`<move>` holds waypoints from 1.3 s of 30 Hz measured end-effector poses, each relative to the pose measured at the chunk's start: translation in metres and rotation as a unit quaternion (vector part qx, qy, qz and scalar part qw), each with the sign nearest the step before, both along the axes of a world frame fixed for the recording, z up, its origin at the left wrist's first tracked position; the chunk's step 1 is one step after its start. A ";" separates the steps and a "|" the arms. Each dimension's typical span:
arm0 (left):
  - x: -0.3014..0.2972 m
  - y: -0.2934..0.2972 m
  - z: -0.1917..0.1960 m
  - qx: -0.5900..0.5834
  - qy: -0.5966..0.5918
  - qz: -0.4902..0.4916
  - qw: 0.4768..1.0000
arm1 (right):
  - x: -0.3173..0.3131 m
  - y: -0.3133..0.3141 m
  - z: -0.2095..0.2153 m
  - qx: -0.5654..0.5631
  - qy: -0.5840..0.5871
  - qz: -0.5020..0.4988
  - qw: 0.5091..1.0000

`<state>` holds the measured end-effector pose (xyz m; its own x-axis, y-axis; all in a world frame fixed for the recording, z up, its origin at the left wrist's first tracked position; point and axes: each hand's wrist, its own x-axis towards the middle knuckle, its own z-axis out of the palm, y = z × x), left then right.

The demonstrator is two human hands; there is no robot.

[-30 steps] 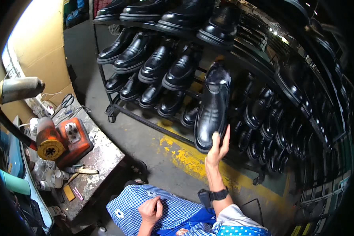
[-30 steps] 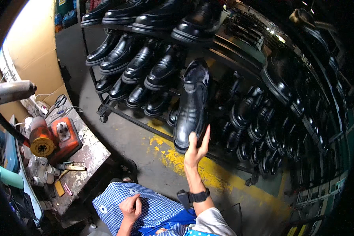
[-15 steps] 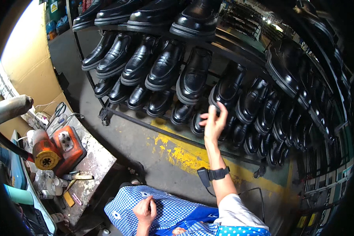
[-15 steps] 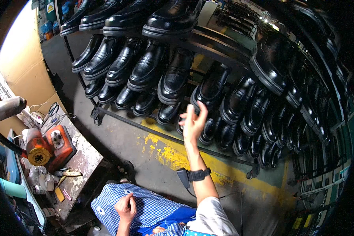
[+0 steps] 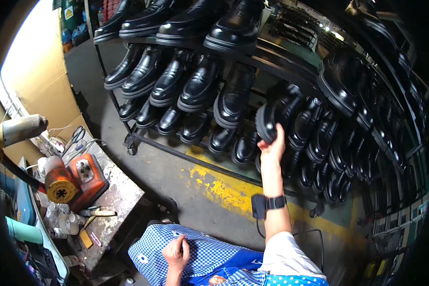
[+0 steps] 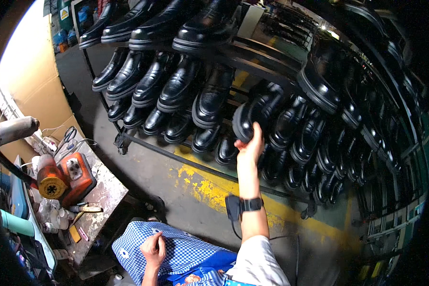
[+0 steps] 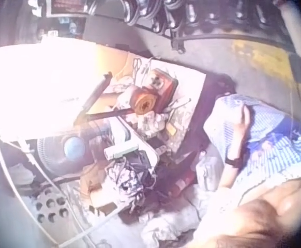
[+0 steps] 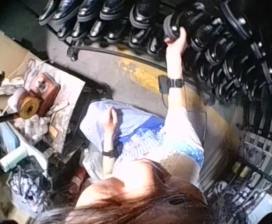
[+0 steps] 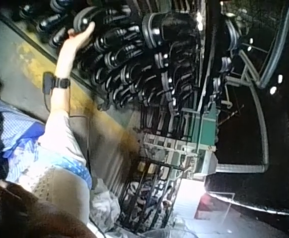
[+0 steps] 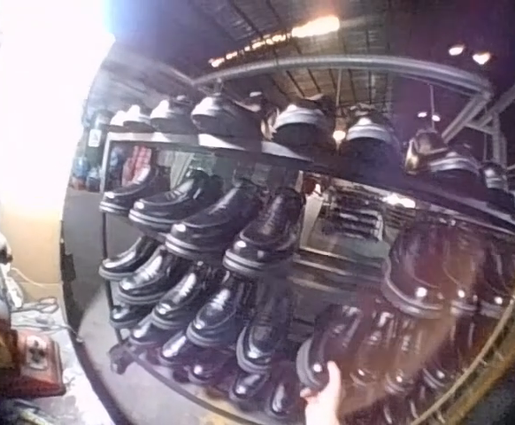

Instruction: Clean and inspect black leather shoes from a rack, using a brush and a cleaning solution.

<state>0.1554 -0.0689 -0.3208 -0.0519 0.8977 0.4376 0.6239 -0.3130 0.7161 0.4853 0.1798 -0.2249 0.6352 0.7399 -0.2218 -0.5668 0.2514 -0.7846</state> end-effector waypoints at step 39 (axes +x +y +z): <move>-0.029 -0.018 -0.007 0.051 -0.081 0.028 0.995 | -0.378 -0.039 -0.047 -0.042 0.169 0.607 0.776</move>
